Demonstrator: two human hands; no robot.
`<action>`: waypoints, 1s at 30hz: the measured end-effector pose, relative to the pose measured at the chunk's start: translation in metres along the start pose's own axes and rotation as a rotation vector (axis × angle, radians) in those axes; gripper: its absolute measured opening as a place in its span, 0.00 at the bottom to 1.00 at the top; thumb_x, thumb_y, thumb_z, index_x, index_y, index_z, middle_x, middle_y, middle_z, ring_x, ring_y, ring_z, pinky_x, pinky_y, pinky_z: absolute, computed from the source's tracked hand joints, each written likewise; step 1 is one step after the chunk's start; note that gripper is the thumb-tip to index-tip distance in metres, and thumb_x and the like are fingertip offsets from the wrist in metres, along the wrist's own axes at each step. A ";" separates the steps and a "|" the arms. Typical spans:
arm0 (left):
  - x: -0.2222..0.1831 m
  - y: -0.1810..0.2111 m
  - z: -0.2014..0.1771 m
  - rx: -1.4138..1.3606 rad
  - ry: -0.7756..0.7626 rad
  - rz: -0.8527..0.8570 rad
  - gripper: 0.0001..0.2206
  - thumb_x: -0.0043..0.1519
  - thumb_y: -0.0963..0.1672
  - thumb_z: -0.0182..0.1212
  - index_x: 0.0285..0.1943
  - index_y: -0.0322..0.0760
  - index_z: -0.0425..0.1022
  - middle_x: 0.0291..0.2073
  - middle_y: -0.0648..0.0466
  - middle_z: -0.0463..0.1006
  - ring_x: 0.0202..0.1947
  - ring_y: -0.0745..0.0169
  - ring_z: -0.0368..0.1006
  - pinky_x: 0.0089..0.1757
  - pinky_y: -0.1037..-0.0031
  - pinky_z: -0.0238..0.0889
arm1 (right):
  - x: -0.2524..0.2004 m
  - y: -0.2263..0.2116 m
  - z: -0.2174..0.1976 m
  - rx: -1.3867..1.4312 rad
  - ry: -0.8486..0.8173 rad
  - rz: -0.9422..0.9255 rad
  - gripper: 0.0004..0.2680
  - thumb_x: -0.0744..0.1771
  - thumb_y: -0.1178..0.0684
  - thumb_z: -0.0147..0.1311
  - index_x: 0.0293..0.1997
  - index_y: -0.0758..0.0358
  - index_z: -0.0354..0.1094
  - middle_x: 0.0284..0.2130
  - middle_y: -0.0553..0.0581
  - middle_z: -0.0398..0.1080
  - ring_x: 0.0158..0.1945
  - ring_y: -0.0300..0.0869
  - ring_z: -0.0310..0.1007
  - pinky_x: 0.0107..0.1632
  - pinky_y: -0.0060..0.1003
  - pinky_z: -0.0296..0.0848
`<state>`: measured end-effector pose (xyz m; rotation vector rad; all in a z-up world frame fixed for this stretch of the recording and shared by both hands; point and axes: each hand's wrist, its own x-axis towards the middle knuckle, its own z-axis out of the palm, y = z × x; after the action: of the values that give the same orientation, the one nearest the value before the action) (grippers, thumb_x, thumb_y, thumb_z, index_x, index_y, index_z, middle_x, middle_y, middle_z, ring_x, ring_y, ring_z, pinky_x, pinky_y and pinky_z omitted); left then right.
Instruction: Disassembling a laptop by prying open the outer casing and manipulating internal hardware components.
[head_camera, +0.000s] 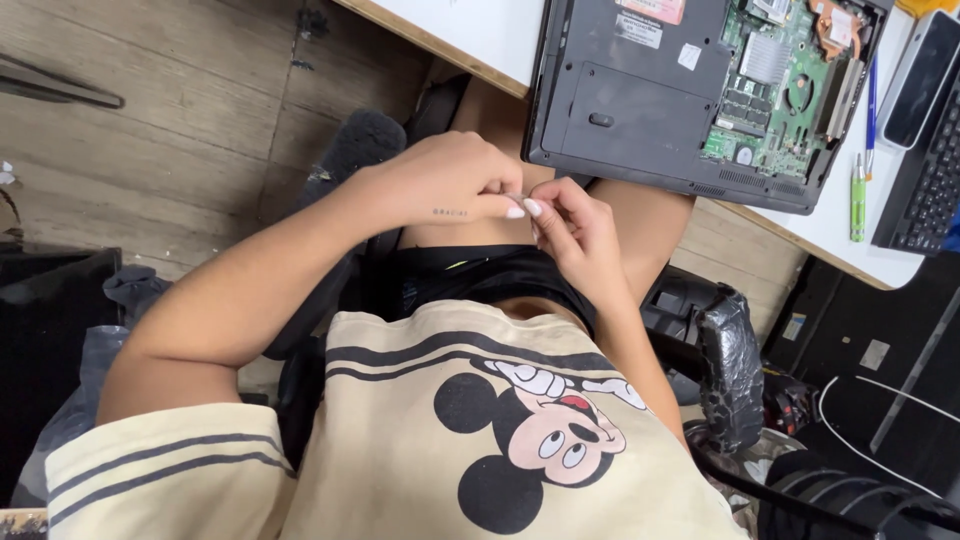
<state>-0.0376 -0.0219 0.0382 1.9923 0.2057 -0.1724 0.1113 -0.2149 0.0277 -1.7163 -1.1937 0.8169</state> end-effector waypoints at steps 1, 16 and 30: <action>0.004 -0.006 0.007 0.058 0.002 0.011 0.08 0.63 0.48 0.61 0.40 0.45 0.85 0.27 0.54 0.84 0.35 0.47 0.82 0.38 0.59 0.72 | 0.000 -0.001 -0.002 -0.032 -0.019 0.001 0.04 0.72 0.59 0.56 0.40 0.64 0.73 0.18 0.52 0.71 0.20 0.38 0.72 0.30 0.30 0.72; 0.010 -0.014 0.002 -0.113 -0.037 0.011 0.11 0.63 0.50 0.55 0.33 0.55 0.85 0.26 0.60 0.84 0.35 0.53 0.82 0.42 0.63 0.73 | 0.000 -0.001 0.003 0.173 -0.039 0.078 0.07 0.75 0.57 0.45 0.45 0.69 0.68 0.18 0.55 0.67 0.24 0.39 0.71 0.36 0.36 0.75; 0.013 -0.019 -0.015 -0.039 0.086 -0.116 0.13 0.65 0.49 0.51 0.38 0.52 0.84 0.32 0.60 0.86 0.42 0.48 0.83 0.44 0.58 0.73 | 0.002 0.018 0.011 0.324 0.022 0.155 0.11 0.75 0.54 0.44 0.40 0.71 0.66 0.16 0.62 0.66 0.20 0.43 0.72 0.30 0.40 0.79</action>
<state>-0.0284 0.0001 0.0243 1.9517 0.3774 -0.1560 0.1093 -0.2134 0.0067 -1.5562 -0.8659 1.0218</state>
